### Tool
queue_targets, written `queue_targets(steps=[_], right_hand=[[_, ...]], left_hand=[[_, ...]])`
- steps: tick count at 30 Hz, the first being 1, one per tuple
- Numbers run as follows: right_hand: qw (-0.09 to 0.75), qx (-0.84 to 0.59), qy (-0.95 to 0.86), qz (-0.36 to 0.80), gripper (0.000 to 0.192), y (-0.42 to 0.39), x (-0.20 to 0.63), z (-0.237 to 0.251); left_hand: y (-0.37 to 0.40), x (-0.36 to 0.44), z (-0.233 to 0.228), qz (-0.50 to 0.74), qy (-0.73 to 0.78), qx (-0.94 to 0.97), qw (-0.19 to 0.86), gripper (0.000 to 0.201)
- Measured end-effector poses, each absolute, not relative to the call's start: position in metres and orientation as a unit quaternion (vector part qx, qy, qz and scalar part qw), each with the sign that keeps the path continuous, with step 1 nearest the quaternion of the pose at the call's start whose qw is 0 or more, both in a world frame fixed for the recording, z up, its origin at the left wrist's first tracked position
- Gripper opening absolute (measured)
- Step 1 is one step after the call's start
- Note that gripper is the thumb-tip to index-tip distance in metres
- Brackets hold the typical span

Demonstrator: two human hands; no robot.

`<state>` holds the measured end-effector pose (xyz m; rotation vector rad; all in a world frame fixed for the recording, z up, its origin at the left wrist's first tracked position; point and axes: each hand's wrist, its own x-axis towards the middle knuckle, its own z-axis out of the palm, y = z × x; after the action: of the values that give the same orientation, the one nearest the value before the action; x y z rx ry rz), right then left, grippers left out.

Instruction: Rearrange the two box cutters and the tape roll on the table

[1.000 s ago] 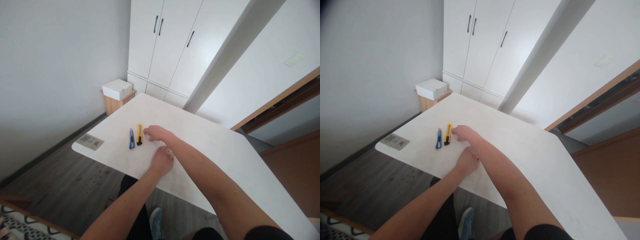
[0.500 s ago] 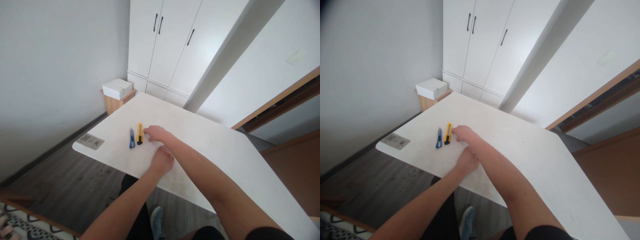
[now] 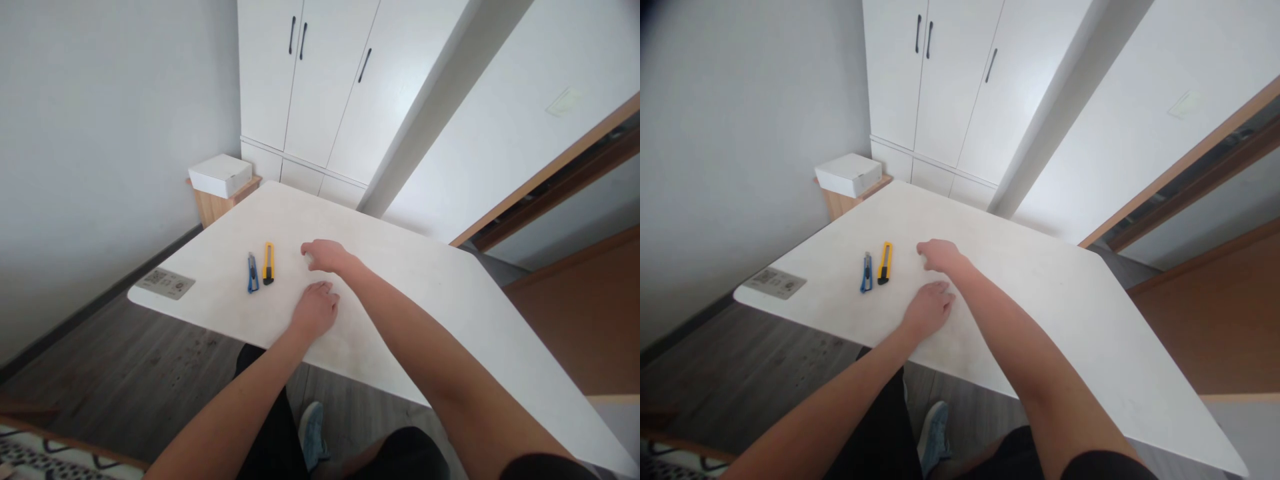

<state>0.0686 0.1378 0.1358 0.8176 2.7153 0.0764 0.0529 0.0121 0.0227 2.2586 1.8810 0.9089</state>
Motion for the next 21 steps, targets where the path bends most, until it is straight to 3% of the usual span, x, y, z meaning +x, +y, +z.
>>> queue_targets(steps=[4, 9, 21], right_hand=[[0.159, 0.384, 0.909, 0.029, 0.043, 0.138, 0.155, 0.150], [0.193, 0.434, 0.880, -0.013, 0.041, 0.107, 0.236, 0.134], [0.186, 0.415, 0.889, -0.050, 0.045, 0.087, 0.250, 0.111]], left_hand=[[0.011, 0.052, 0.022, 0.280, 0.619, 0.733, 0.033, 0.026], [0.011, 0.052, 0.022, 0.278, 0.622, 0.732, 0.024, 0.027], [0.012, 0.050, 0.023, 0.256, 0.617, 0.744, -0.009, 0.034]])
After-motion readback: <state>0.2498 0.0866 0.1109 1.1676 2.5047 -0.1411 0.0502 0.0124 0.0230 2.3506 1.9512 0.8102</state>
